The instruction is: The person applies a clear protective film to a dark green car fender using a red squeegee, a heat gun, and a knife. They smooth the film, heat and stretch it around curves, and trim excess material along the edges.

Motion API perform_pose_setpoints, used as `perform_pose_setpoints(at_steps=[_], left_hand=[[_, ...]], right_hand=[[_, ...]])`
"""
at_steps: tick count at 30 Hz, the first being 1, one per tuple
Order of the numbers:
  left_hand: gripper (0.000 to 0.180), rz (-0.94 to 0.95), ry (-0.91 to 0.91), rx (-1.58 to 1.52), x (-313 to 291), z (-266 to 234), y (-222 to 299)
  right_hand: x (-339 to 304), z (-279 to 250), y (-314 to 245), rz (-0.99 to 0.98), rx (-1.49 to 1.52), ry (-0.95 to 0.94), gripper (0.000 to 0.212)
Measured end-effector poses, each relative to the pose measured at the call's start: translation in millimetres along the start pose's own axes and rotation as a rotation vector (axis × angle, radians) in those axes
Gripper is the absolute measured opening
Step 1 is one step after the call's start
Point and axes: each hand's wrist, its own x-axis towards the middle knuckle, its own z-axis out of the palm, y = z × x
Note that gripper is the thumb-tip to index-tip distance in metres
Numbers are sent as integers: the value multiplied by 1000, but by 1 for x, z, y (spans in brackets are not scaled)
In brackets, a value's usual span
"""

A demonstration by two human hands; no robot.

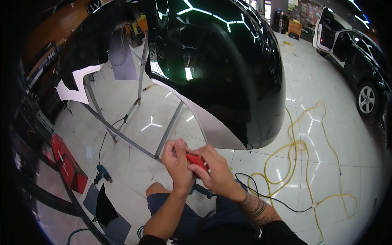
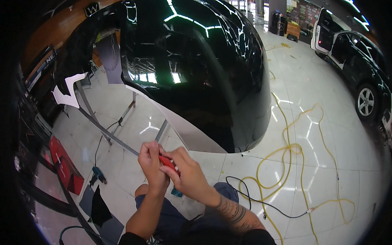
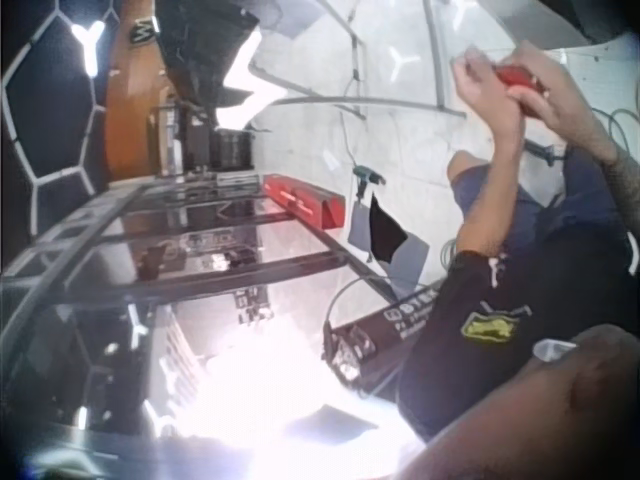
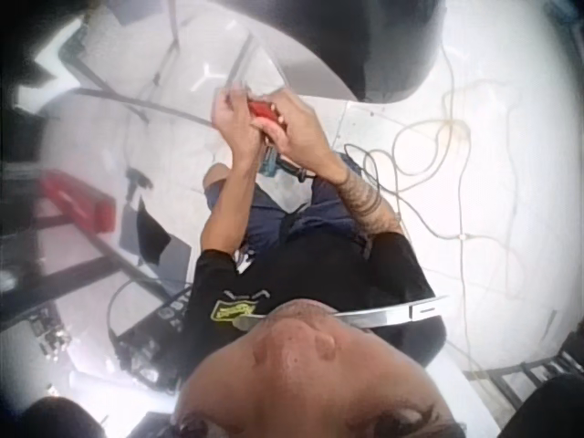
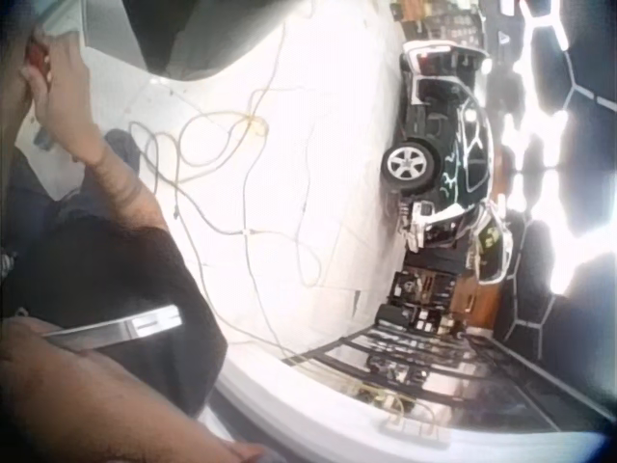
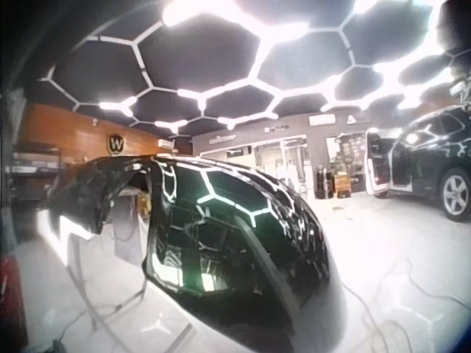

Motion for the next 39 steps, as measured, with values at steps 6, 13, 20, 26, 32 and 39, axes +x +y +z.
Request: perform_pose_setpoints(at_steps=[6, 13, 20, 26, 32, 39], left_hand=[[18, 427, -247, 40, 52, 56, 85], [33, 437, -69, 211, 175, 62, 140], [39, -164, -626, -235, 224, 56, 124], [23, -109, -728, -412, 234, 61, 121], [13, -85, -661, -399, 243, 67, 110], [18, -94, -739, -407, 232, 68, 123]], right_hand=[[74, -44, -56, -376, -202, 94, 36], [243, -105, -99, -463, -470, 466, 32], [298, -95, -97, -393, -619, 402, 34], [270, -83, -88, -346, -549, 312, 31], [241, -82, -80, -335, -530, 149, 31], [249, -111, -87, -324, -314, 330, 28]])
